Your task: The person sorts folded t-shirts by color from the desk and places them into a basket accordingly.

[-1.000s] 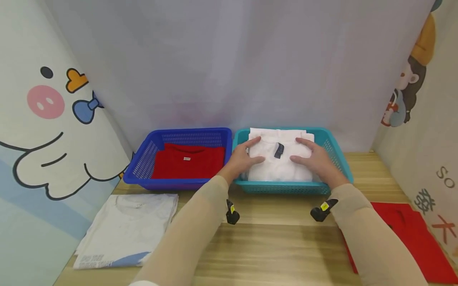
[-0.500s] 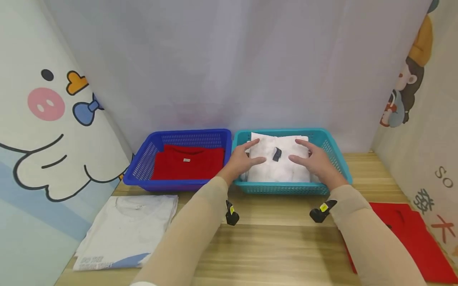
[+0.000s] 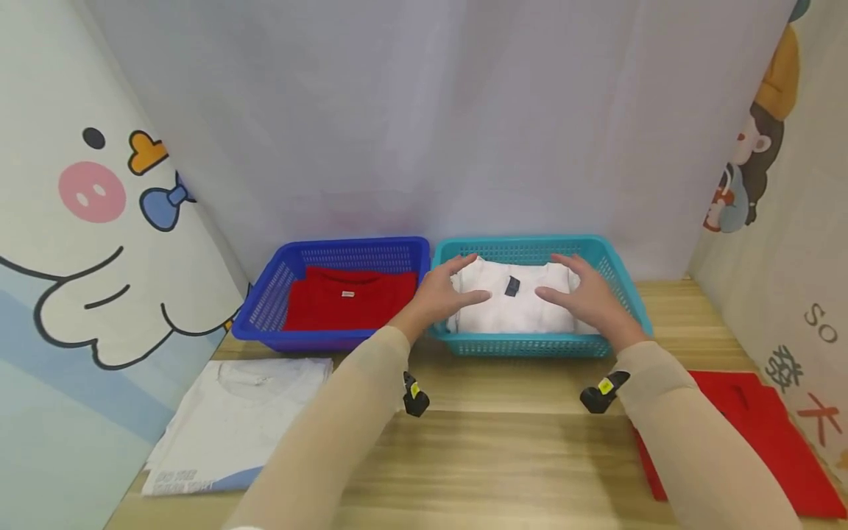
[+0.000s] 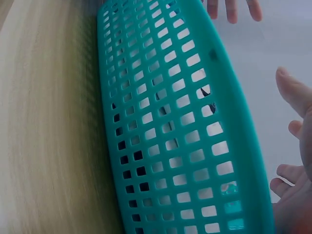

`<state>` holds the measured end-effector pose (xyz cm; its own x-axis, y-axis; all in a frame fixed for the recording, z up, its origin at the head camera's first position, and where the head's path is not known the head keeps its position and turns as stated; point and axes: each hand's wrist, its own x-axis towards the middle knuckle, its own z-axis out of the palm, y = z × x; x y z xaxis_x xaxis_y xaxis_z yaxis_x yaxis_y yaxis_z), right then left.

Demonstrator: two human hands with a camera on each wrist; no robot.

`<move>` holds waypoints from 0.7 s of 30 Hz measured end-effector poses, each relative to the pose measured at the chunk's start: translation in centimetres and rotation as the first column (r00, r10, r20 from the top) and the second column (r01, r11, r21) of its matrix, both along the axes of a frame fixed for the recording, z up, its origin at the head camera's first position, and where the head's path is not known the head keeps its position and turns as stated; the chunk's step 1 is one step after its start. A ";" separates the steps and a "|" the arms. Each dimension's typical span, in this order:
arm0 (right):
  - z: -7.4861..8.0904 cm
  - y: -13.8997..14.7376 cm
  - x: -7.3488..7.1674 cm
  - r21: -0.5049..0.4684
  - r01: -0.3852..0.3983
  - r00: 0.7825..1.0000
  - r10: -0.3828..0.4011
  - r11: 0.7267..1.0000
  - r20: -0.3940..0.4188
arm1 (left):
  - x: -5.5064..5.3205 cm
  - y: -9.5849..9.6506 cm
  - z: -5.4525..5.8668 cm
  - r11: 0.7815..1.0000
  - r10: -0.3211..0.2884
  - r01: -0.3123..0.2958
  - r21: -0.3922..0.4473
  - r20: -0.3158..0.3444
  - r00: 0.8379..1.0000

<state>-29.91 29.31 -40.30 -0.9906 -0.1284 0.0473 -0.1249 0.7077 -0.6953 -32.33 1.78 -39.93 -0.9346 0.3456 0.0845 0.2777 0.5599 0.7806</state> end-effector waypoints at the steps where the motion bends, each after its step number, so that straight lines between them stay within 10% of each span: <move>1: 0.2 0.0 0.2 0.019 -0.008 1.000 0.008 1.000 -0.009 | 0.3 -0.4 0.3 1.000 -0.011 0.011 -0.025 -0.019 1.000; 12: 1.6 -0.2 3.8 0.122 -0.080 0.984 0.098 0.989 -0.152 | 4.3 -6.5 2.3 0.948 -0.129 0.053 -0.315 -0.228 0.965; 21: 0.6 -2.4 8.2 0.112 -0.123 0.944 0.151 0.986 -0.292 | 9.8 -12.2 2.3 0.921 -0.152 0.013 -0.390 -0.326 0.933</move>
